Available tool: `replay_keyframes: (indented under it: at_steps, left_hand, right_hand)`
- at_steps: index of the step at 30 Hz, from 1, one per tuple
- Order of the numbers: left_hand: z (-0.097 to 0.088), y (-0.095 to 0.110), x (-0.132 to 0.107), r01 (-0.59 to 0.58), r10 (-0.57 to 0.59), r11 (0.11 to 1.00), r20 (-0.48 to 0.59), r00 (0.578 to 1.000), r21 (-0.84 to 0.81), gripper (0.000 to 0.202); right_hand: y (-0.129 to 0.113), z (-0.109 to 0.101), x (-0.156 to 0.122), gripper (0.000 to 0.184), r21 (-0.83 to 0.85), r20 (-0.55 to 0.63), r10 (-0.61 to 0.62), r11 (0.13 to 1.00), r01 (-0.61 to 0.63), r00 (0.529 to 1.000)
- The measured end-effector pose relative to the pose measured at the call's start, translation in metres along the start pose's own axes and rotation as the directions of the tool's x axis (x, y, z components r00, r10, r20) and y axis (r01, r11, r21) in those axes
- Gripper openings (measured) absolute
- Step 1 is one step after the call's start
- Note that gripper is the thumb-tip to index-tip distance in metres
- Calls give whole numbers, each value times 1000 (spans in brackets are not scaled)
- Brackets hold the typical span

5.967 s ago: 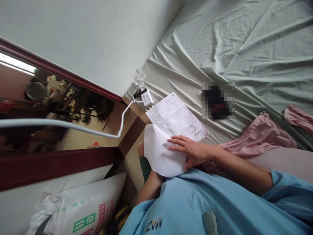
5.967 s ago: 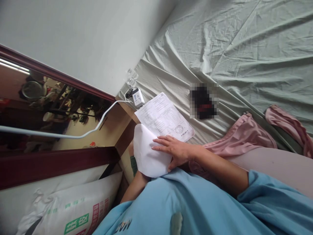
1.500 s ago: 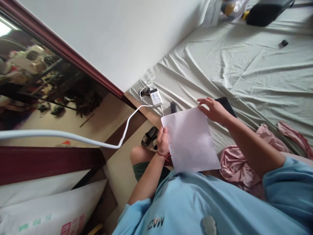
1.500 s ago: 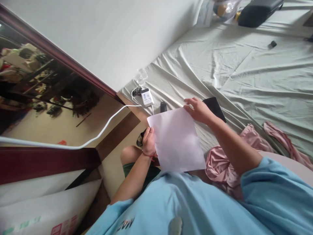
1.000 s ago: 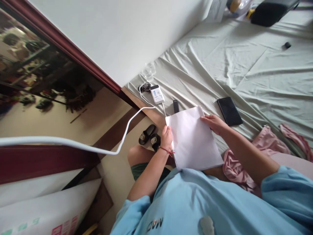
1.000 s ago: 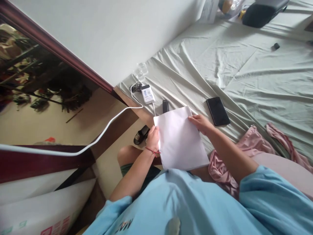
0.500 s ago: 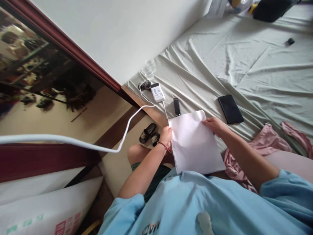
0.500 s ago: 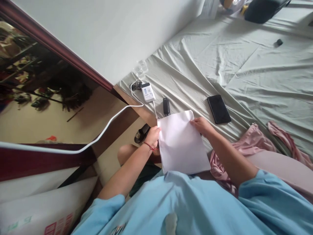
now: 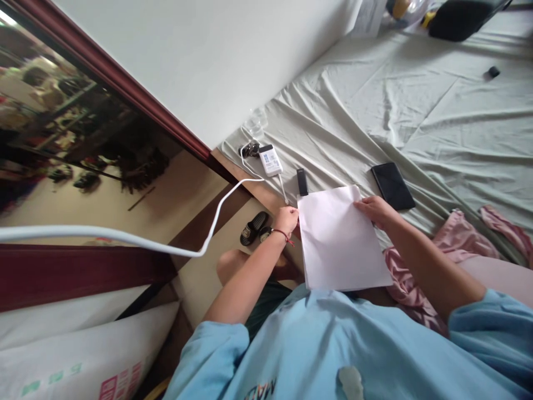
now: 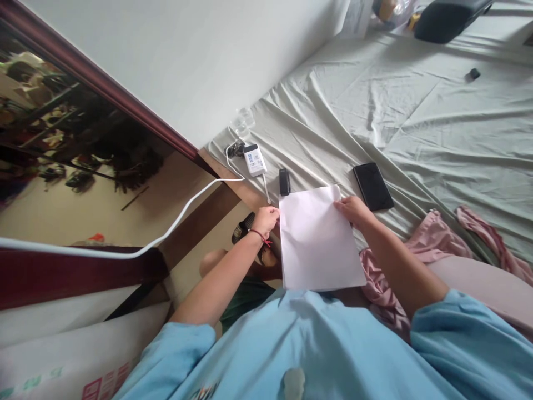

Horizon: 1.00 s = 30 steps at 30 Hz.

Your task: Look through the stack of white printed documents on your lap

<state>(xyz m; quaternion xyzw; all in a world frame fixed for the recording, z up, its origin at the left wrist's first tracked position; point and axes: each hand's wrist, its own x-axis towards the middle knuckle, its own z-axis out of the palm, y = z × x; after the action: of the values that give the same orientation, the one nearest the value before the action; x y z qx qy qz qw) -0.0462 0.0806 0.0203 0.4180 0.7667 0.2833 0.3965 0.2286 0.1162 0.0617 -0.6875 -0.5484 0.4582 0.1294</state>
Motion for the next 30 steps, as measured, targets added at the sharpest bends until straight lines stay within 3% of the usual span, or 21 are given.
replay_keyframes:
  at_steps: [5, 7, 9, 10, 11, 13, 15, 18, 20, 25, 28, 30]
  left_hand:
    - [0, -4, 1, -70, 72, 997, -40, 997, 41, 22]
    - [-1, -4, -2, -101, 104, 992, -53, 993, 70, 23]
    - [-1, -2, -5, -132, 140, 984, -64, 988, 118, 23]
    - [-1, -2, -6, -144, 155, 978, -69, 985, 148, 22]
    - [-2, -1, -7, -155, 169, 972, -72, 983, 177, 22]
    - [-2, 0, -8, -161, 181, 963, -75, 981, 215, 22]
    - [-2, -1, -8, -160, 182, 960, -78, 980, 231, 23]
    - [-2, -3, -6, -156, 179, 961, -83, 980, 230, 23]
    - [-2, -3, -7, -161, 182, 964, -82, 980, 210, 21]
    - [-2, -1, -10, -163, 180, 963, -60, 982, 213, 24]
    - [-2, -2, -10, -172, 186, 965, -53, 981, 200, 22]
    - [-2, -5, -9, -184, 195, 969, -54, 979, 165, 20]
  right_hand:
    - [-2, 4, 3, 28, -233, -66, -45, 972, 28, 997]
    - [-5, 4, 1, 19, -342, -164, -127, 938, 64, 978]
    - [-12, 6, -3, 35, -483, -291, -329, 861, 159, 898]
    - [-17, 8, -5, 47, -549, -321, -461, 802, 234, 827]
    - [-24, 10, -6, 55, -596, -303, -580, 734, 325, 756]
    - [-39, 18, -6, 57, -621, -155, -729, 597, 508, 667]
    - [-54, 28, -2, 58, -594, 4, -793, 488, 640, 609]
    - [-71, 45, 8, 69, -586, 176, -813, 367, 722, 555]
    - [-75, 54, 12, 68, -589, 222, -792, 356, 725, 569]
    - [-69, 62, 11, 44, -615, 241, -724, 401, 679, 646]
    - [-67, 60, 11, 38, -643, 129, -720, 463, 610, 682]
    - [-68, 59, 14, 42, -636, 68, -732, 491, 595, 678]
